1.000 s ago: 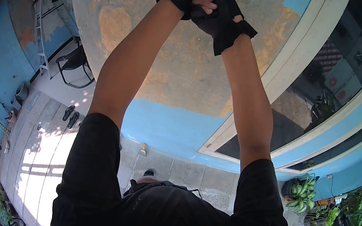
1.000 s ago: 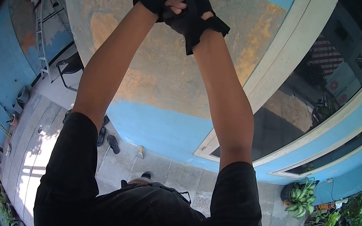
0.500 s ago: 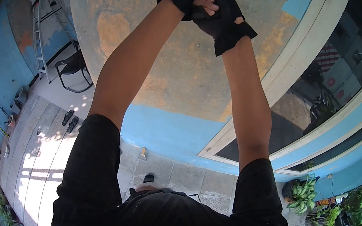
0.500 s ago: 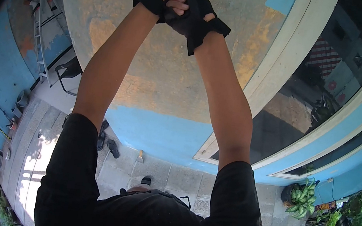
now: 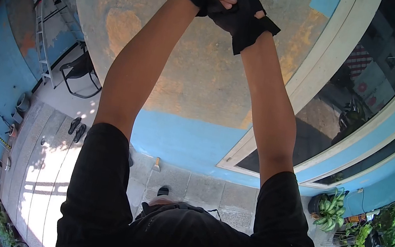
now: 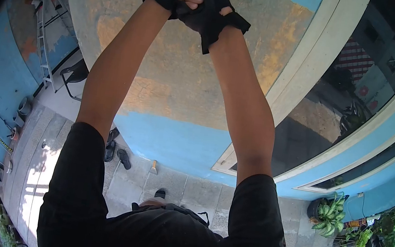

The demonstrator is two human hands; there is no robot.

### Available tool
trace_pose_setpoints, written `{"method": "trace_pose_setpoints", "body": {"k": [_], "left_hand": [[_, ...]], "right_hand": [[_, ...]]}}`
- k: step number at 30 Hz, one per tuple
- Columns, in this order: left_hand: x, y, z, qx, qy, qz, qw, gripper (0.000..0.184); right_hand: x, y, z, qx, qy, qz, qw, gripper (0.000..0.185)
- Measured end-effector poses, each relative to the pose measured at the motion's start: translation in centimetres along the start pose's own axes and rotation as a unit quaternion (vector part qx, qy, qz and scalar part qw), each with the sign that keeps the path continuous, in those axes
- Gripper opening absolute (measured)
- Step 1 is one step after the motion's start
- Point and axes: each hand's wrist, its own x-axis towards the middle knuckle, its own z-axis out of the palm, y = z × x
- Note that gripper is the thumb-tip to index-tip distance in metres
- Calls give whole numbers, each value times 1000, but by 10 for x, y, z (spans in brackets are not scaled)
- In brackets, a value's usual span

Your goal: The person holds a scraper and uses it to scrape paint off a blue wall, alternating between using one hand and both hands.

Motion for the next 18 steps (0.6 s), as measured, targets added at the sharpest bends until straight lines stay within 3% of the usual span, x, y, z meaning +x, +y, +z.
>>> {"method": "trace_pose_setpoints", "body": {"k": [18], "left_hand": [[27,-32,-40,52,159,33,985,34]], "right_hand": [[-2,5,-2,0,6,-19,1000,18]]}}
